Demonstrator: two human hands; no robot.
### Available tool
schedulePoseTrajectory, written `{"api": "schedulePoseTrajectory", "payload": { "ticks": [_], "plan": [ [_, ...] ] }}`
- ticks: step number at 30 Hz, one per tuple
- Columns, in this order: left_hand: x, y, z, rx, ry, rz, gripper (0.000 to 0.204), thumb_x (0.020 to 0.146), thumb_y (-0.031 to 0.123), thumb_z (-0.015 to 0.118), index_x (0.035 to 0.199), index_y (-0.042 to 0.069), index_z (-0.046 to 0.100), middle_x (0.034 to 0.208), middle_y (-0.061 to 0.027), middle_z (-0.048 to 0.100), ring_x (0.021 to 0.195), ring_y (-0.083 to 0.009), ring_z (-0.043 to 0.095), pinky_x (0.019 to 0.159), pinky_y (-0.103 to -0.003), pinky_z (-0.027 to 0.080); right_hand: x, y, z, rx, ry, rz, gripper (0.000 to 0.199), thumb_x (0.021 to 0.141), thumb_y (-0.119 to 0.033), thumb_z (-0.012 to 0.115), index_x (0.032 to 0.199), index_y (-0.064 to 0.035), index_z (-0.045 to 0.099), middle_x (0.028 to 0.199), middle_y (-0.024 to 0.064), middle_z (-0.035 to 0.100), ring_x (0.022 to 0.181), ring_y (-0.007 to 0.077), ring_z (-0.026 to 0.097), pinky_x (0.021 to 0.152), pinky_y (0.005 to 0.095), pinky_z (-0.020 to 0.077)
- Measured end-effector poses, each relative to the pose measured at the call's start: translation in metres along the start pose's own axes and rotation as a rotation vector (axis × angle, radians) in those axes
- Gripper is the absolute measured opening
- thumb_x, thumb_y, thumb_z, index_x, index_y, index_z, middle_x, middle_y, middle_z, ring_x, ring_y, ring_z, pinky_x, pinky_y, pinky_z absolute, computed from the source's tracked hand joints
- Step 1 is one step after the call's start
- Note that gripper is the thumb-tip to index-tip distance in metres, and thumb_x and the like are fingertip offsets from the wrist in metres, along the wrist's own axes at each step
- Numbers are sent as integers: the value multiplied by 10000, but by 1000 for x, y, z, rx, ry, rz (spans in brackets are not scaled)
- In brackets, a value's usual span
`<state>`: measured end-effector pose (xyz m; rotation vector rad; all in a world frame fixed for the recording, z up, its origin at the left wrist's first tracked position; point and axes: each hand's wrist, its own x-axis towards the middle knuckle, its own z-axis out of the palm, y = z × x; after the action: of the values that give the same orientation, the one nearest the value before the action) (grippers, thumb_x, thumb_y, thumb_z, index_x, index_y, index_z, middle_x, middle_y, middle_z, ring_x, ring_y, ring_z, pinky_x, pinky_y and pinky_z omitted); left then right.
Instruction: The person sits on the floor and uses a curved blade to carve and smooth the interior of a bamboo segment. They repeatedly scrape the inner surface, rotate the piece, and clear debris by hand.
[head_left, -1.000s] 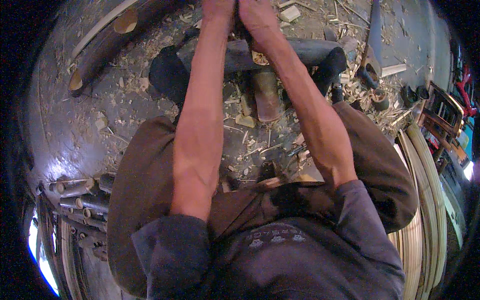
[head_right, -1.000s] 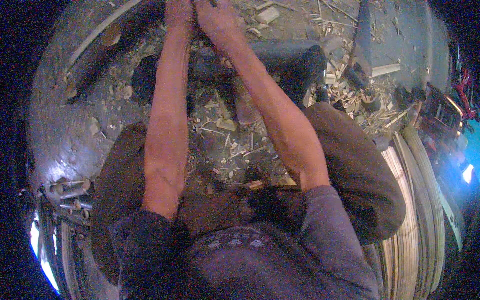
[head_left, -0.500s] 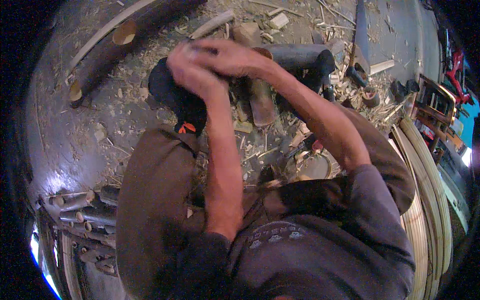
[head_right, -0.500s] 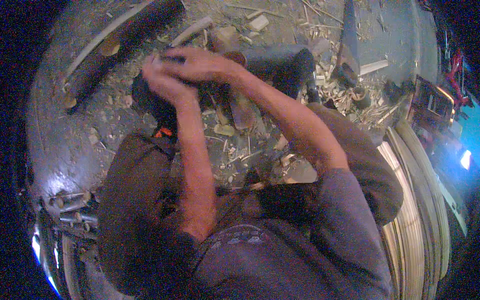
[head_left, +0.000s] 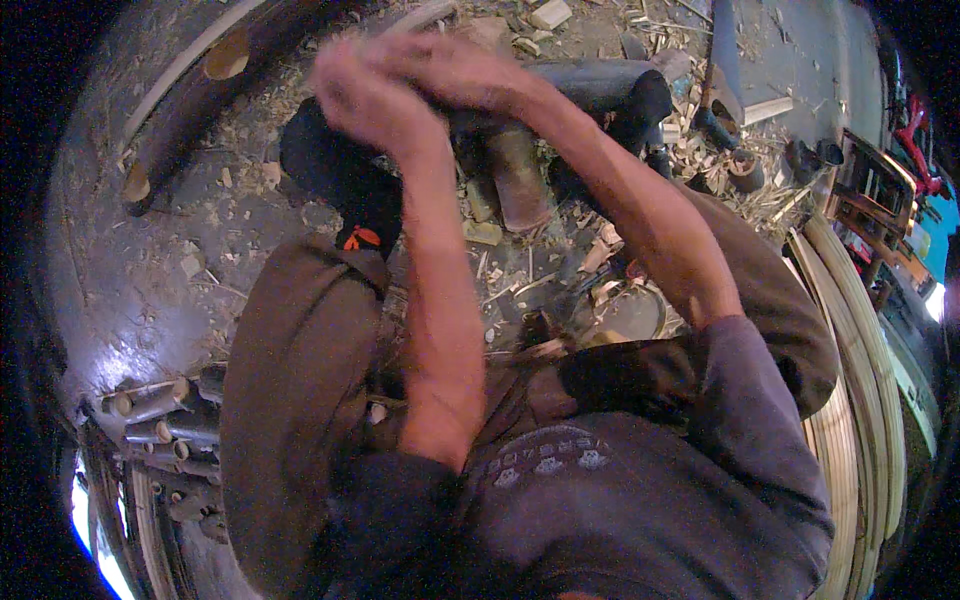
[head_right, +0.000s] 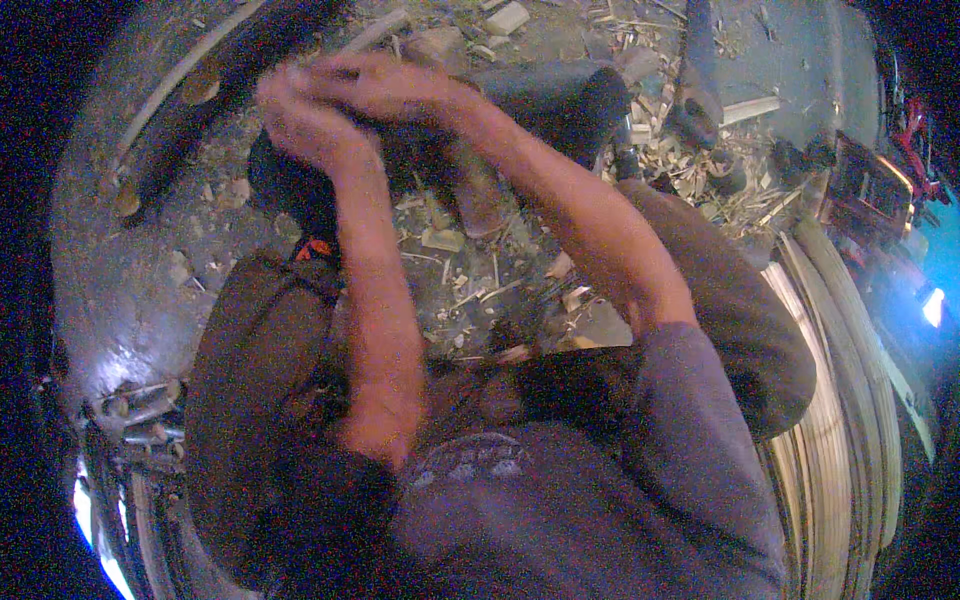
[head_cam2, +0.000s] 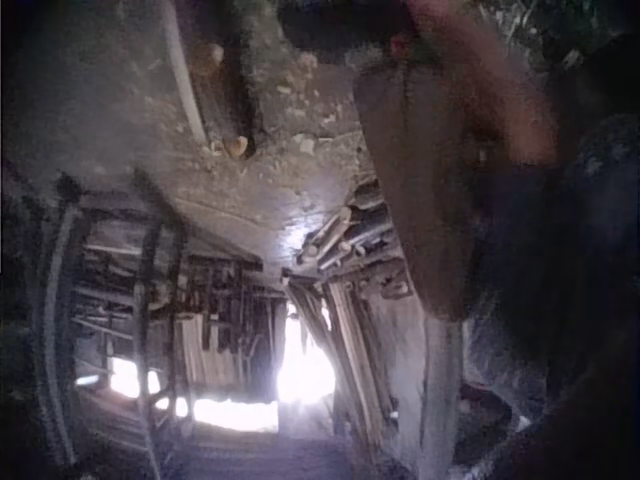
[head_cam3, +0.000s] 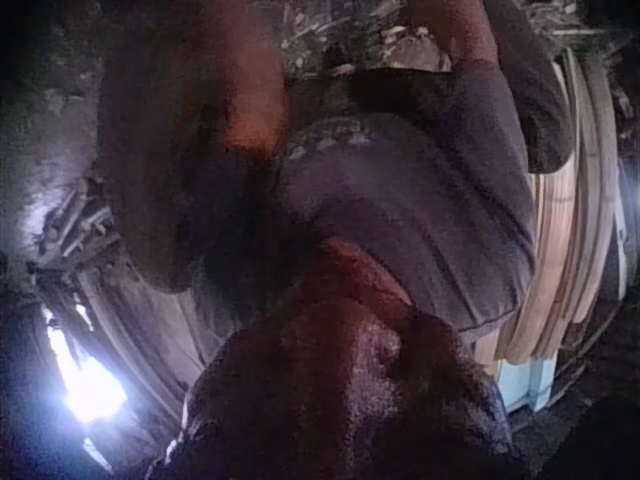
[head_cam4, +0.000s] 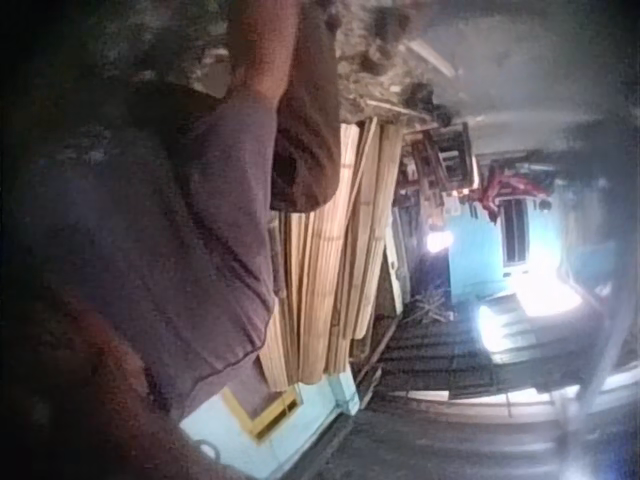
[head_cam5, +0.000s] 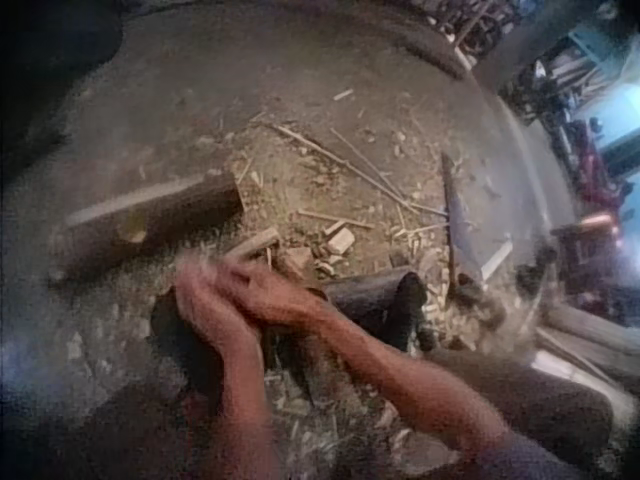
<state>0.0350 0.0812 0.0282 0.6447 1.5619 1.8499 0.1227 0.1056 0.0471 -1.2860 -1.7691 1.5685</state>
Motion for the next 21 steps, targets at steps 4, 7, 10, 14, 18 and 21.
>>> {"api": "schedulePoseTrajectory", "payload": {
  "ticks": [4, 7, 10, 14, 18, 21],
  "plan": [
    [-15, -8, -15, -72, 94, -118, 327, 900, 263, 442, 936, -33, 578, 964, -116, 549, 880, -229, 526, 827, -359, 424, -11, -7, 3, 19, -119, 120, 524, 929, -459, 490, 1229, -35, 554, 1206, 88, 593, 1122, 177, 522, 1001, 299, 377],
    [19, -6, 34, -128, -124, -144, 375, 862, 349, 509, 912, -7, 615, 866, -90, 592, 833, -227, 558, 795, -361, 454, 7, -7, -12, 126, 101, 125, 557, 929, -494, 465, 1220, -28, 558, 1184, 78, 600, 1083, 175, 526, 963, 315, 399],
    [41, -29, 77, -80, -414, -265, 333, 916, 290, 460, 986, 7, 620, 945, -124, 616, 884, -231, 574, 815, -365, 448, 8, -19, -49, 85, 370, 310, 699, 892, -611, 409, 1312, -56, 474, 1267, 139, 530, 1172, 252, 471, 978, 351, 372],
    [24, -28, 126, -165, -840, -439, 303, 944, 235, 447, 989, -5, 625, 948, -127, 621, 865, -219, 579, 766, -356, 453, -14, -19, -67, 347, 636, 534, 812, 856, -705, 374, 1380, -86, 423, 1322, 189, 488, 1211, 312, 469, 970, 385, 365],
    [10, -83, 165, 33, -1279, 264, 316, 912, 259, 536, 1043, -14, 627, 1004, -132, 628, 883, -224, 584, 763, -361, 462, -28, 13, -48, 273, 1099, 326, 762, 885, -674, 345, 1356, -80, 426, 1280, 151, 501, 1158, 269, 486, 952, 365, 379],
    [-40, -52, 164, -16, -1671, -81, 346, 886, 313, 534, 1047, 22, 631, 1009, -135, 631, 921, -245, 585, 823, -374, 451, -59, 49, -45, 375, 1288, 12, 709, 917, -641, 311, 1331, -75, 416, 1236, 109, 501, 1123, 217, 481, 962, 338, 374]
  ]
}}
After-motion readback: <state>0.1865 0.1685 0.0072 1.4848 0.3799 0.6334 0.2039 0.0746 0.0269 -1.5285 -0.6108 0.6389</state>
